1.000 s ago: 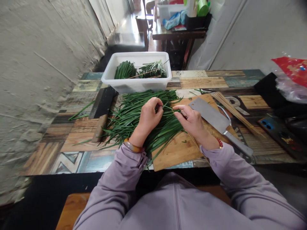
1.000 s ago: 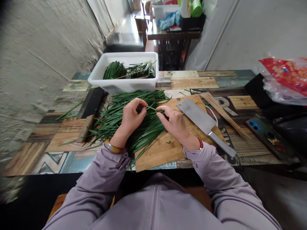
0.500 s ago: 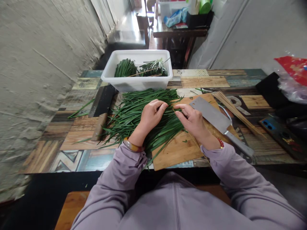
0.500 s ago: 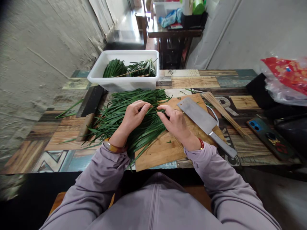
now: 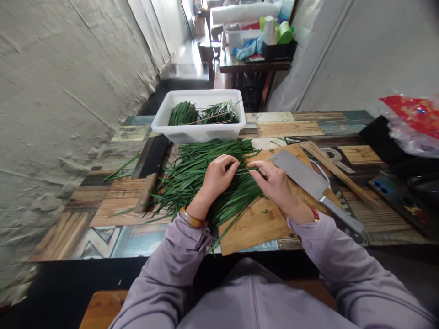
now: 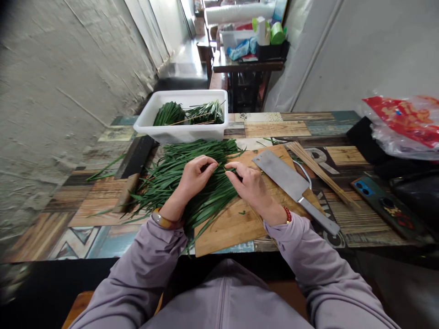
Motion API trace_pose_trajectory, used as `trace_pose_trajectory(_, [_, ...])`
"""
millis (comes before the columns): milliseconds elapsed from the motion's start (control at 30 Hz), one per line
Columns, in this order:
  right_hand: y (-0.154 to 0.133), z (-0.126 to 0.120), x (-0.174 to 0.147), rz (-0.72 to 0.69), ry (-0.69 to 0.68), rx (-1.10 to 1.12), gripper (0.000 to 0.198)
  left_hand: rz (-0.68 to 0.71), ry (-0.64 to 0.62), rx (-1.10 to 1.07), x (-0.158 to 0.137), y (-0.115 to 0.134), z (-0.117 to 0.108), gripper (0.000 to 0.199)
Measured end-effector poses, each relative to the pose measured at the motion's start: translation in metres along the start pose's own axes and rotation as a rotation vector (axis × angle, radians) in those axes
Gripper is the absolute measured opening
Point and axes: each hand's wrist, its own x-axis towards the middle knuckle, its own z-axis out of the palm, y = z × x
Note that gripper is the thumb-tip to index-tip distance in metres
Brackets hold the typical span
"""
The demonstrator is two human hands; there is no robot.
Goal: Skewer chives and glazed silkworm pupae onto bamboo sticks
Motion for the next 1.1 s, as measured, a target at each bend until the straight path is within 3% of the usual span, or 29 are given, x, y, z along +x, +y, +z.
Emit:
trace_pose_trajectory(467, [0.0,-0.002,-0.001,0.007,-0.011,-0.013,0.027,-0.03,0.117,-0.147,0.0,0.002,-0.001,0.019])
trace_pose_trajectory(700, [0.001,-0.002,-0.001,0.015,-0.028,-0.025,0.026,-0.099,0.057,-0.272,-0.001,0.006,0.001,0.018])
trace_pose_trajectory(933, [-0.001,-0.004,0.0,0.036,-0.045,-0.035,0.026,-0.048,-0.047,-0.165,-0.002,0.009,0.006,0.02])
trace_pose_trajectory(1100, [-0.003,-0.005,0.0,0.057,-0.036,-0.03,0.025,-0.064,0.041,-0.066,-0.001,0.007,0.005,0.017])
